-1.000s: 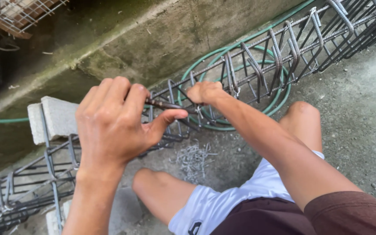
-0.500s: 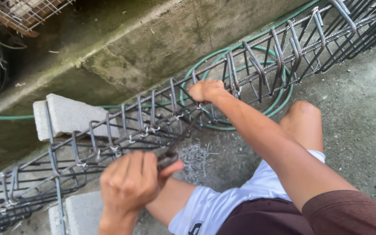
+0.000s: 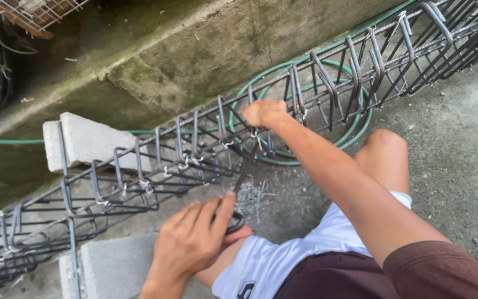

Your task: The person sits on the floor and uses a rebar tying tool to twist wire ties around the intersections of a rebar cage. They repeatedly pick up wire ties, wrap them around the rebar, and twist them to secure the structure.

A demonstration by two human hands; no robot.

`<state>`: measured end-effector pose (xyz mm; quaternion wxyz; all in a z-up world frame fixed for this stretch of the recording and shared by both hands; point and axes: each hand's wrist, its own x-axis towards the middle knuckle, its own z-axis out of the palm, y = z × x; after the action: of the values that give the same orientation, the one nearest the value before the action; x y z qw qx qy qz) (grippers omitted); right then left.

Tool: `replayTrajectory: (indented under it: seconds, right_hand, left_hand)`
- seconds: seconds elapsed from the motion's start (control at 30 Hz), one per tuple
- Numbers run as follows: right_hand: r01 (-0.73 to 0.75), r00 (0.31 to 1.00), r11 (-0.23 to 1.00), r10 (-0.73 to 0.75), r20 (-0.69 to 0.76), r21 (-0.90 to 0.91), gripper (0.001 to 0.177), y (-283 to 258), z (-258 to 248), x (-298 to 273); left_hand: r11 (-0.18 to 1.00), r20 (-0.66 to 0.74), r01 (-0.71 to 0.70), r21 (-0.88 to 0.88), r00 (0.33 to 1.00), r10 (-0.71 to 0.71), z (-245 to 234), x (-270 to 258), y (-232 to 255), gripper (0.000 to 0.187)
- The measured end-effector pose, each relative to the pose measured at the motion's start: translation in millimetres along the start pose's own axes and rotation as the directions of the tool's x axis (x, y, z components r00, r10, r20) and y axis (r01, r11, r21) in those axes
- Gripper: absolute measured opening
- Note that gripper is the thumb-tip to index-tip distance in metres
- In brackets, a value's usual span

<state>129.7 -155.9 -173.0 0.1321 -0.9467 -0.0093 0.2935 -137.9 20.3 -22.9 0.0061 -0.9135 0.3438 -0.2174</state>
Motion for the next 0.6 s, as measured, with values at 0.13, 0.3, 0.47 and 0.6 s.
replayTrajectory:
  seconds: [0.13,0.3,0.47,0.6]
  right_hand:
    - [0.019,0.998,1.000,-0.019,-0.064,0.011,0.062,3.8,11.2,12.0]
    - [0.030,0.997,1.000,-0.031,-0.076,-0.008,0.063,2.3,14.1,13.3]
    - [0.024,0.997,1.000,-0.024,-0.074,0.000,0.064,2.2,11.7,11.4]
    - [0.038,0.998,0.999,-0.039,-0.051,-0.019,0.055,2.4,9.8,9.4]
  left_hand:
    - [0.811,0.288,0.350,-0.469,0.929,-0.234,-19.4,16.8,4.9,0.040]
    - [0.688,0.553,0.613,-0.389,0.753,-0.357,-19.3,22.6,8.9,0.032]
    - [0.820,0.465,0.469,-0.328,0.836,-0.292,-6.5,27.3,7.2,0.036]
    - [0.972,0.343,0.101,-0.212,0.939,-0.022,1.2,29.9,2.4,0.032]
